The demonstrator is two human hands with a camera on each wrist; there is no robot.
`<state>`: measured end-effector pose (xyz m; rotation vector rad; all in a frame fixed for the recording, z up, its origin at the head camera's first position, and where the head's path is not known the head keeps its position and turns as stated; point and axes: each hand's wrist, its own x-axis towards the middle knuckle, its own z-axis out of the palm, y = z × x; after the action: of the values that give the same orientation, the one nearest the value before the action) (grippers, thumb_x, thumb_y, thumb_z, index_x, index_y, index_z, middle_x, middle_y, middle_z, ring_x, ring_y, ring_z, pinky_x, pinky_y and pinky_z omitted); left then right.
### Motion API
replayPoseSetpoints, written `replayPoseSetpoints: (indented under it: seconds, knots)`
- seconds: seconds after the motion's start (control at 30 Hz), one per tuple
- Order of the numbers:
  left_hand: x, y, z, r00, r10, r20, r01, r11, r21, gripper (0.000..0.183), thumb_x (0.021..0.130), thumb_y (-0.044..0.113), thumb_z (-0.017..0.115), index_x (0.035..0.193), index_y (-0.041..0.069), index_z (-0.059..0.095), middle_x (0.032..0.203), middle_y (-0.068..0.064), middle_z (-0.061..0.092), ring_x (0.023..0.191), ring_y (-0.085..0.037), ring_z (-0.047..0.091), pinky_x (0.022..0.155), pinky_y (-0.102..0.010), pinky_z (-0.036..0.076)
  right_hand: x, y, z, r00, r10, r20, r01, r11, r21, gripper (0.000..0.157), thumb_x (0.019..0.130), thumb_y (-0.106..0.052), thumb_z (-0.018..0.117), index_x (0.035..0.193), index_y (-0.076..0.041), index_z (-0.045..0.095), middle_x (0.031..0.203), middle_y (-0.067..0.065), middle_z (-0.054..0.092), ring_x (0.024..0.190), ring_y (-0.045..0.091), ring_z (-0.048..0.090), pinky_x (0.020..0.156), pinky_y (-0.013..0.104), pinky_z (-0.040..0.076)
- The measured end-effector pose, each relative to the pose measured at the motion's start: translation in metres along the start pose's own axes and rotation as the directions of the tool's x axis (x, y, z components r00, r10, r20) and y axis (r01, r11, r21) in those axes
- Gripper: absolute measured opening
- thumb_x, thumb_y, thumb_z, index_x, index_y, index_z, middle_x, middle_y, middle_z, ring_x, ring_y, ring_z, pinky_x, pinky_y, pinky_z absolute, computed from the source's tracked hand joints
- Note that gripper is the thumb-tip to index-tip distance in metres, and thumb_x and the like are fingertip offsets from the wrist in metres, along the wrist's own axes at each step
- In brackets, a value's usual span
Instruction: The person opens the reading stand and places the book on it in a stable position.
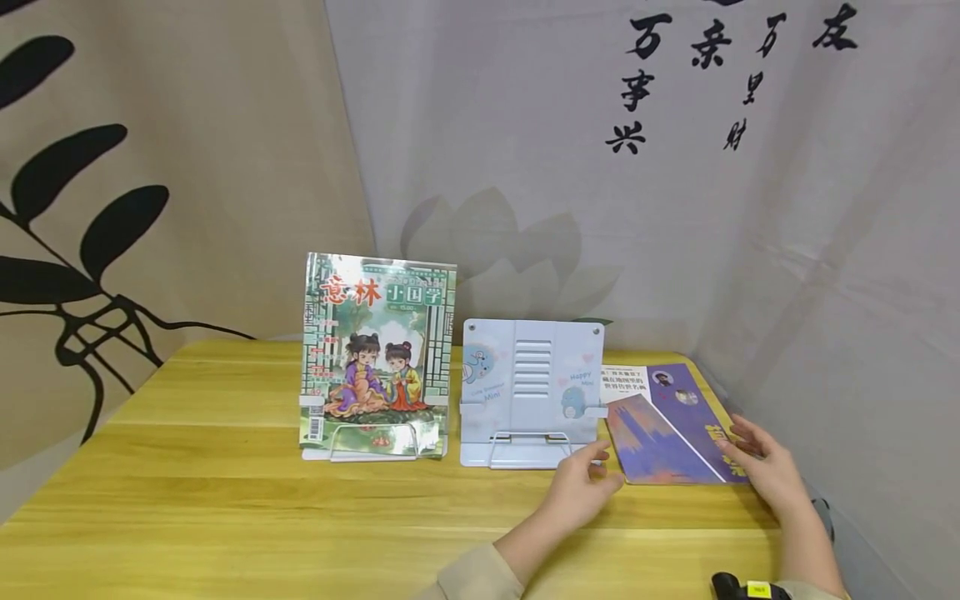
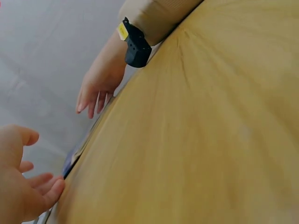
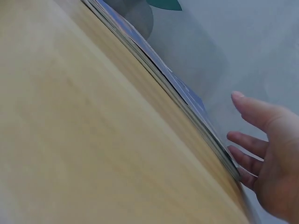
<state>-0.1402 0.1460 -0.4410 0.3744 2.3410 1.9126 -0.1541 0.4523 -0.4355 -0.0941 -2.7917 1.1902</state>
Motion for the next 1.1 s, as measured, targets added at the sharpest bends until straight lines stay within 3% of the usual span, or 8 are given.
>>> replayPoseSetpoints:
  seconds: [0.17, 0.27, 0.4, 0.47, 0.6, 0.67, 0.83, 1.1]
  knots:
    - [0.001, 0.000, 0.008, 1.000, -0.017, -0.010, 0.018, 0.999, 0.049, 0.052, 0.081, 0.019, 0.075, 0.130, 0.008, 0.059, 0.110, 0.000, 0.063, 0.092, -0.008, 0.057, 0.079, -0.023, 0.048, 0.002, 0.003, 0.002, 1.000, 0.014, 0.026, -0.013, 1.000, -0.026, 0.074, 0.097, -0.035, 0.057, 0.147, 0.008, 0.023, 0.137, 0.038, 0.036, 0.094, -0.014, 0.036, 0.069, 0.008, 0.040]
    - [0.004, 0.000, 0.012, 1.000, -0.016, -0.008, 0.016, 0.997, 0.073, 0.054, 0.081, 0.019, 0.075, 0.131, 0.006, 0.058, 0.106, 0.001, 0.061, 0.091, -0.007, 0.055, 0.081, -0.023, 0.048, 0.003, 0.002, 0.002, 0.997, 0.042, 0.059, -0.037, 0.997, -0.069, 0.076, 0.097, -0.039, 0.055, 0.148, 0.006, 0.022, 0.139, 0.036, 0.036, 0.108, 0.010, 0.047, 0.075, 0.016, 0.041]
    - [0.007, 0.000, 0.016, 1.000, -0.021, 0.003, 0.021, 0.996, 0.084, 0.056, 0.081, 0.018, 0.074, 0.132, 0.002, 0.056, 0.099, 0.002, 0.059, 0.088, -0.007, 0.052, 0.082, -0.024, 0.048, 0.004, 0.001, 0.003, 0.991, 0.079, 0.110, -0.071, 0.994, -0.083, 0.079, 0.097, -0.044, 0.051, 0.149, 0.007, 0.018, 0.142, 0.037, 0.030, 0.121, 0.047, 0.037, 0.086, 0.042, 0.040]
    - [0.008, 0.001, 0.017, 1.000, -0.016, 0.003, 0.016, 0.995, 0.100, 0.056, 0.081, 0.017, 0.073, 0.132, 0.001, 0.056, 0.098, 0.001, 0.059, 0.088, -0.007, 0.053, 0.083, -0.025, 0.048, 0.004, 0.000, 0.003, 0.989, 0.084, 0.122, -0.075, 0.994, -0.079, 0.079, 0.098, -0.044, 0.050, 0.148, 0.008, 0.017, 0.142, 0.038, 0.028, 0.121, 0.050, 0.035, 0.088, 0.047, 0.038]
    - [0.011, 0.002, 0.019, 1.000, -0.011, 0.003, 0.011, 0.991, 0.135, 0.055, 0.082, 0.018, 0.071, 0.132, 0.001, 0.056, 0.098, -0.001, 0.062, 0.087, -0.007, 0.054, 0.082, -0.025, 0.048, 0.004, 0.000, 0.003, 0.991, 0.075, 0.112, -0.062, 0.992, -0.109, 0.076, 0.099, -0.043, 0.048, 0.147, 0.008, 0.021, 0.139, 0.038, 0.033, 0.120, 0.048, 0.038, 0.081, 0.034, 0.039]
    - [0.013, 0.003, 0.019, 1.000, -0.003, 0.008, 0.002, 0.990, 0.141, 0.051, 0.083, 0.017, 0.071, 0.130, 0.002, 0.058, 0.096, -0.001, 0.062, 0.085, -0.007, 0.054, 0.080, -0.024, 0.048, 0.003, 0.001, 0.003, 0.992, 0.072, 0.105, -0.060, 0.992, -0.110, 0.074, 0.099, -0.042, 0.049, 0.146, 0.009, 0.023, 0.138, 0.039, 0.033, 0.119, 0.050, 0.037, 0.083, 0.038, 0.039]
    - [0.016, 0.004, 0.020, 1.000, 0.011, 0.028, -0.014, 0.992, 0.125, 0.039, 0.084, 0.012, 0.070, 0.121, 0.003, 0.063, 0.094, 0.001, 0.062, 0.081, -0.005, 0.054, 0.073, -0.021, 0.047, 0.002, 0.001, 0.003, 0.992, 0.055, 0.114, -0.043, 0.994, -0.102, 0.072, 0.098, -0.035, 0.055, 0.144, 0.012, 0.025, 0.138, 0.042, 0.028, 0.124, 0.059, 0.026, 0.093, 0.066, 0.028]
    - [0.025, 0.008, 0.018, 0.998, -0.021, 0.061, 0.015, 0.995, 0.095, 0.032, 0.082, 0.004, 0.070, 0.114, 0.003, 0.065, 0.081, 0.000, 0.062, 0.066, -0.003, 0.050, 0.061, -0.018, 0.045, 0.003, -0.005, -0.002, 0.985, 0.023, 0.172, -0.009, 0.996, -0.083, 0.069, 0.094, -0.019, 0.062, 0.141, 0.016, 0.026, 0.137, 0.044, 0.021, 0.124, 0.062, 0.019, 0.095, 0.069, 0.023]
